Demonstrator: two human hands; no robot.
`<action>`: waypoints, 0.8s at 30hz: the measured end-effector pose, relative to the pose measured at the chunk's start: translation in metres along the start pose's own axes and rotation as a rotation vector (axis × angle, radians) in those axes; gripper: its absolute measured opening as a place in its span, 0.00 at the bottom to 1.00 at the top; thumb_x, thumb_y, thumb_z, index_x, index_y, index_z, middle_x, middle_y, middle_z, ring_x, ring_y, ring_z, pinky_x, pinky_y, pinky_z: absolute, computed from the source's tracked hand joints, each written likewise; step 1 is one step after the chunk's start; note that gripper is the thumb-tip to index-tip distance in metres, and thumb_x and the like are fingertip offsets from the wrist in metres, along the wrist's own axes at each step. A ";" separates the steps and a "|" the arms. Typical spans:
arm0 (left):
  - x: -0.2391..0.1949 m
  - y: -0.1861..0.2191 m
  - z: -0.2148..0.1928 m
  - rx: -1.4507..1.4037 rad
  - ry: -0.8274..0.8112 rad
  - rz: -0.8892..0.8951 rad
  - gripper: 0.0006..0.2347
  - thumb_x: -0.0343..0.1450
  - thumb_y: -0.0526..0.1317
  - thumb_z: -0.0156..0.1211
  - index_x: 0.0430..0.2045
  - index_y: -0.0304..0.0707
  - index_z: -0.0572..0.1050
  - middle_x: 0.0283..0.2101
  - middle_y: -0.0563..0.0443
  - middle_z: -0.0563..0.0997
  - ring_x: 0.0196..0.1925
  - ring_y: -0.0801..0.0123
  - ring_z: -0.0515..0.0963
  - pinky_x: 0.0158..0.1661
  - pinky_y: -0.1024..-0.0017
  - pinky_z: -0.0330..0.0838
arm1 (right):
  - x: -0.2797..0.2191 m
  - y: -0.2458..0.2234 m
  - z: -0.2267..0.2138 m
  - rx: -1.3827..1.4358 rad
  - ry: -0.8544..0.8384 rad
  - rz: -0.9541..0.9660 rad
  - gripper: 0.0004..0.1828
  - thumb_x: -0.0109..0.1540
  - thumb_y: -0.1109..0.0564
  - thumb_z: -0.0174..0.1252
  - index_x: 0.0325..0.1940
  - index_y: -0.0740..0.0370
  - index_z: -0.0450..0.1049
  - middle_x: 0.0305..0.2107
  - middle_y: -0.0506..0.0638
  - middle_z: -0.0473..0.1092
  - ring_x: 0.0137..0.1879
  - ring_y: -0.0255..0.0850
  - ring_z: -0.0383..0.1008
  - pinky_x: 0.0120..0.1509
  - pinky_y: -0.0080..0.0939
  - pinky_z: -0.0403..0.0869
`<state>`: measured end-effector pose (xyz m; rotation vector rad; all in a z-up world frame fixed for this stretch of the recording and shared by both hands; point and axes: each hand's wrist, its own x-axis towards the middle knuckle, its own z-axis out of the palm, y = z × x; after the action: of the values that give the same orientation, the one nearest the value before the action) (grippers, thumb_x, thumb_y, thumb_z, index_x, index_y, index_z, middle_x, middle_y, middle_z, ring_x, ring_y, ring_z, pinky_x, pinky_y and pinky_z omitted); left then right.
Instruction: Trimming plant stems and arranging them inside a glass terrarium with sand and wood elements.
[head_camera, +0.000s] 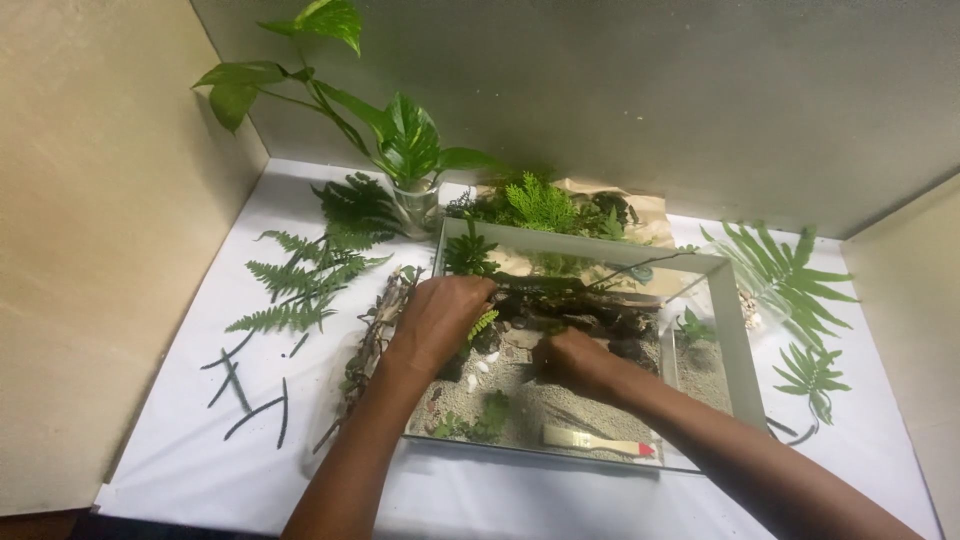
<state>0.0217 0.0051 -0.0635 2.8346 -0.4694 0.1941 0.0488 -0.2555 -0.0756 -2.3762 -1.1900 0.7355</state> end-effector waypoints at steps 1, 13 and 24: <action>-0.001 0.001 -0.003 0.000 -0.001 -0.001 0.04 0.71 0.39 0.65 0.35 0.44 0.77 0.29 0.51 0.83 0.36 0.56 0.85 0.36 0.61 0.79 | 0.002 -0.004 0.003 0.001 -0.001 -0.001 0.07 0.57 0.60 0.65 0.39 0.60 0.84 0.33 0.60 0.81 0.40 0.59 0.83 0.43 0.55 0.79; -0.004 0.009 -0.021 -0.006 -0.014 -0.018 0.05 0.71 0.38 0.66 0.38 0.42 0.79 0.30 0.50 0.85 0.36 0.58 0.86 0.36 0.64 0.79 | 0.015 -0.055 -0.002 -0.163 -0.030 0.034 0.04 0.58 0.66 0.65 0.36 0.66 0.82 0.29 0.60 0.80 0.37 0.53 0.84 0.38 0.46 0.82; -0.007 0.015 -0.035 -0.007 -0.047 -0.029 0.07 0.70 0.35 0.67 0.40 0.36 0.81 0.31 0.46 0.86 0.37 0.54 0.87 0.37 0.59 0.80 | 0.009 -0.046 0.003 -0.197 -0.073 0.072 0.04 0.60 0.63 0.65 0.38 0.65 0.83 0.32 0.60 0.80 0.39 0.51 0.84 0.41 0.45 0.82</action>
<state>0.0071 0.0030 -0.0277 2.8425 -0.4376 0.1199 0.0229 -0.2219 -0.0551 -2.5848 -1.2648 0.7651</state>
